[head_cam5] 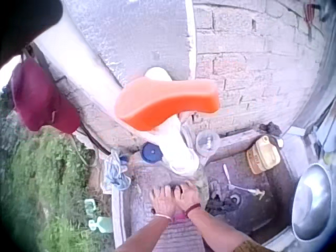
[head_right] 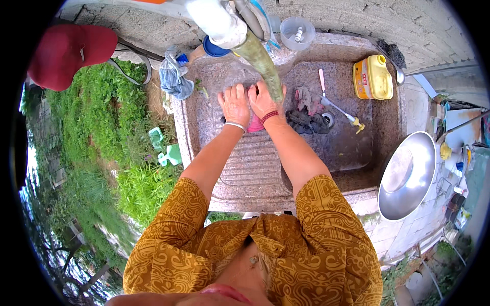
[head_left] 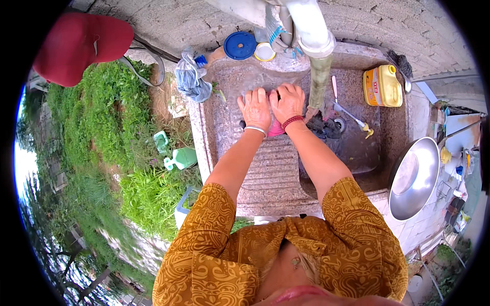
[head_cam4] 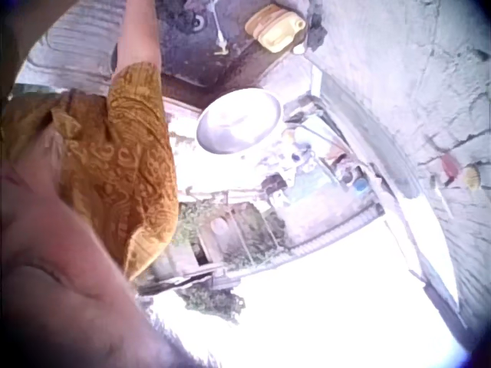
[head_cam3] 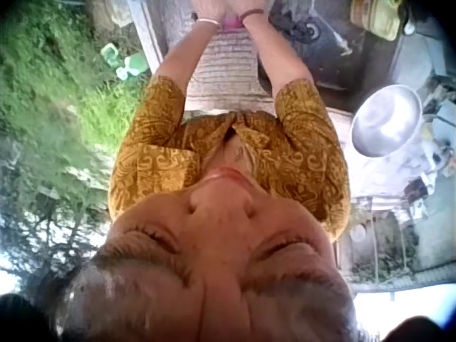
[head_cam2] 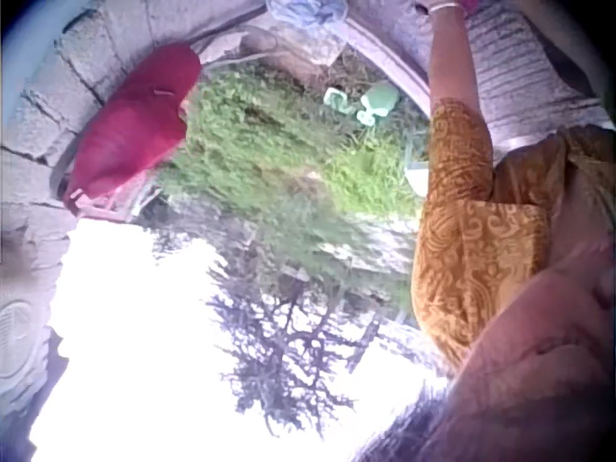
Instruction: Washing clothes by hand in an outdoor stone basin using detergent and scrubbing them on a washboard.
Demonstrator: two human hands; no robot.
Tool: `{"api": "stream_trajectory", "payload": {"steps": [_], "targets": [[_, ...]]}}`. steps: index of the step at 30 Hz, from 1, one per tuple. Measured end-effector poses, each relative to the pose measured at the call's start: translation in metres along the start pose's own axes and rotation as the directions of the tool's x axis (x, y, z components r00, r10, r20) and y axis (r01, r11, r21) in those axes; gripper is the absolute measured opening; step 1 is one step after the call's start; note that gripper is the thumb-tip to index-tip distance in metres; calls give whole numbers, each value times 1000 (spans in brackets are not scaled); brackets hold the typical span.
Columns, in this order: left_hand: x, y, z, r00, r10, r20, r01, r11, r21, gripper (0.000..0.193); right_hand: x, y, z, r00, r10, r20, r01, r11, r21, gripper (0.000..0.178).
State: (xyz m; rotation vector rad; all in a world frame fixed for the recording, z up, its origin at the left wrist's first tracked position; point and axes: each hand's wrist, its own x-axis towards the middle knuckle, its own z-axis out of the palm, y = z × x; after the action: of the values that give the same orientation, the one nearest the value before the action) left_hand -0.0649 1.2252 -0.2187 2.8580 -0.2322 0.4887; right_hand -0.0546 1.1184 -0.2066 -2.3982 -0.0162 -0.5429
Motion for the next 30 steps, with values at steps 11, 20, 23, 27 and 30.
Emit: {"api": "stream_trajectory", "payload": {"steps": [11,20,23,27,30], "targets": [[-52,6,-19,981,127,148,-93,971,-219,18,-34,16,-19,921,-344,183,302,926,225,7],[-21,14,-11,947,-285,147,321,843,-432,27,-14,10,-13,931,223,288,-340,815,470,21],[-97,16,-46,947,-186,262,299,808,-508,23,-82,-12,-56,987,-35,154,-30,917,398,16],[-82,3,-33,981,61,186,26,902,-431,15,-62,-3,-42,960,-194,205,134,953,272,14],[-18,-1,5,985,-75,156,122,941,-316,17,-15,7,-8,987,-94,130,89,995,46,16]]}}
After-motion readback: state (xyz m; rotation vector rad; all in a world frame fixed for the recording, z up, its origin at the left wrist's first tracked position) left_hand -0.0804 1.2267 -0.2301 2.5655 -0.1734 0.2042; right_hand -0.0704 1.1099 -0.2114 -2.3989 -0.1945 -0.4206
